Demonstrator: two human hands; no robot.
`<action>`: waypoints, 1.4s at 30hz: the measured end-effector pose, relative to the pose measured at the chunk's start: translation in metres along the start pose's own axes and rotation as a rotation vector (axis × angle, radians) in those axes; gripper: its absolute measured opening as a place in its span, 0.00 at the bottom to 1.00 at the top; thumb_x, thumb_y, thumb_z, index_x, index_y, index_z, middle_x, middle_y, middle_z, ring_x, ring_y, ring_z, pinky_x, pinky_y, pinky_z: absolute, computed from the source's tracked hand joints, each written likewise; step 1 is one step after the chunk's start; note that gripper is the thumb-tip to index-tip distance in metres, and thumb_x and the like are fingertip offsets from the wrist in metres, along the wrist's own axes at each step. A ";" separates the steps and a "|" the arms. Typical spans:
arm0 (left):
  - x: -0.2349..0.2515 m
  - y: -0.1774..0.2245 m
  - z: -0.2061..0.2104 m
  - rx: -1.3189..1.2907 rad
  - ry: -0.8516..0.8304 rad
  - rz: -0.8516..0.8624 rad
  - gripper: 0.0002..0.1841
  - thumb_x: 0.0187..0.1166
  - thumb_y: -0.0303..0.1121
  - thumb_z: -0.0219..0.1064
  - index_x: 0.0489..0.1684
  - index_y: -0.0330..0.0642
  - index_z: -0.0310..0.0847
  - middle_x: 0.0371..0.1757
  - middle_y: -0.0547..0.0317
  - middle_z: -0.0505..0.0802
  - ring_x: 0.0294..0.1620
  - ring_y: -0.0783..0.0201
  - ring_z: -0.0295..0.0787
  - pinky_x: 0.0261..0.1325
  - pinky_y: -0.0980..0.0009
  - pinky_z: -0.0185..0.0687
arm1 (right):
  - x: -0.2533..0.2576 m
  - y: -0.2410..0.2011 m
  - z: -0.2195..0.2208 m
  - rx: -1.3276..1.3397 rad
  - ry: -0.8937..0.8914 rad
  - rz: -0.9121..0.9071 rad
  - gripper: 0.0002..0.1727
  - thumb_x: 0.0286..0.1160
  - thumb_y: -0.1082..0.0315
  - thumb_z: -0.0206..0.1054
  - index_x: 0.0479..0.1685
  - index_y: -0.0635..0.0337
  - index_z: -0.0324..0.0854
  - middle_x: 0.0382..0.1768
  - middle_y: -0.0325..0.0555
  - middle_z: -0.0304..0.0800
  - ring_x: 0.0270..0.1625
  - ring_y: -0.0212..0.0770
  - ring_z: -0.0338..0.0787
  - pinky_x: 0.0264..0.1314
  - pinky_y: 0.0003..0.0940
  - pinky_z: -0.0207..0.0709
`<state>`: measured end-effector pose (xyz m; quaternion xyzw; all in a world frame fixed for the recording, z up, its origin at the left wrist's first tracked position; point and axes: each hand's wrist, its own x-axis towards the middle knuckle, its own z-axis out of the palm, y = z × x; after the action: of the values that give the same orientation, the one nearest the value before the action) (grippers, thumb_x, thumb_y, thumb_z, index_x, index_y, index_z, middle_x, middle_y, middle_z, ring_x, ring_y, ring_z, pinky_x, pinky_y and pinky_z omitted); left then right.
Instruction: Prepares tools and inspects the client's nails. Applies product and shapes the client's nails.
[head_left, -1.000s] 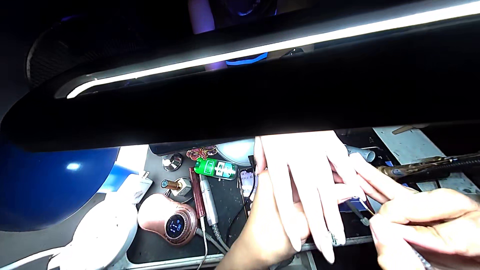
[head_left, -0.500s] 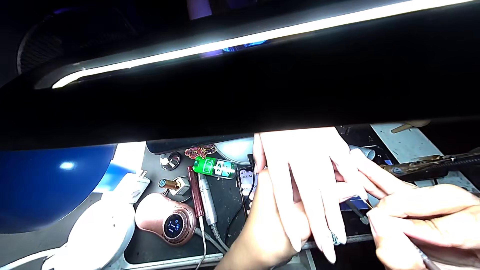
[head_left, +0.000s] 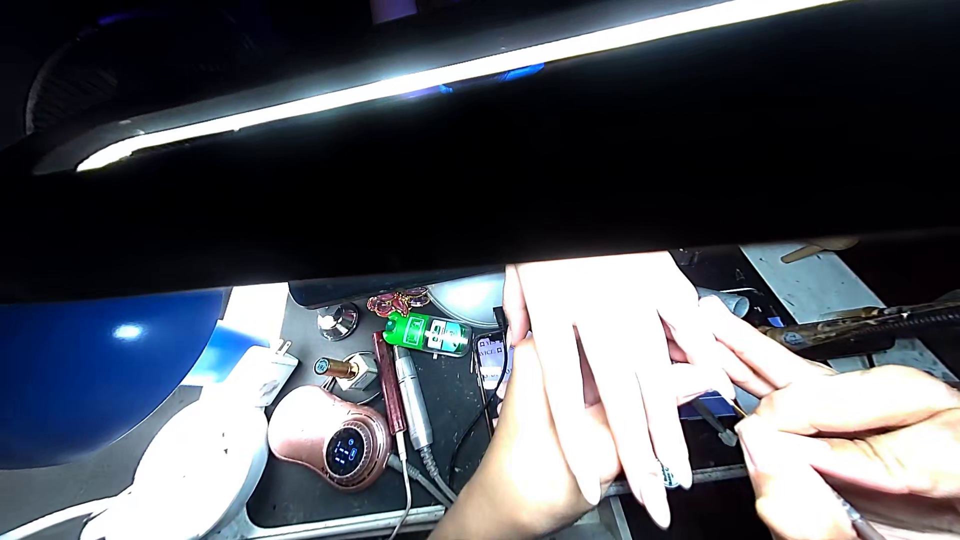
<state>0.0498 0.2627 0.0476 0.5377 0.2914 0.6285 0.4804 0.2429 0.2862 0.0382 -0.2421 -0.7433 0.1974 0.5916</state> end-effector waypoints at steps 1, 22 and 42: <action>0.000 0.000 0.000 -0.014 -0.004 0.001 0.17 0.71 0.19 0.71 0.55 0.23 0.74 0.46 0.57 0.94 0.51 0.72 0.92 0.60 0.73 0.89 | 0.000 -0.001 0.001 -0.011 0.014 -0.001 0.08 0.72 0.61 0.74 0.32 0.53 0.82 0.39 0.33 0.93 0.51 0.34 0.95 0.69 0.45 0.90; 0.001 0.001 -0.001 0.021 0.002 -0.003 0.16 0.70 0.20 0.74 0.53 0.23 0.77 0.43 0.56 0.94 0.49 0.74 0.91 0.60 0.75 0.86 | 0.003 -0.001 0.001 0.060 0.014 0.027 0.09 0.71 0.61 0.75 0.30 0.53 0.82 0.39 0.35 0.95 0.51 0.38 0.96 0.67 0.45 0.92; 0.000 0.004 0.000 -0.012 -0.005 -0.098 0.13 0.73 0.20 0.71 0.52 0.27 0.77 0.37 0.62 0.93 0.37 0.78 0.90 0.47 0.78 0.88 | 0.004 0.000 0.001 0.072 0.046 0.028 0.11 0.70 0.60 0.74 0.28 0.55 0.81 0.37 0.39 0.96 0.51 0.43 0.98 0.64 0.47 0.93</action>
<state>0.0487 0.2611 0.0516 0.5217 0.3124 0.6046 0.5145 0.2412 0.2884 0.0410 -0.2355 -0.7186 0.2264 0.6139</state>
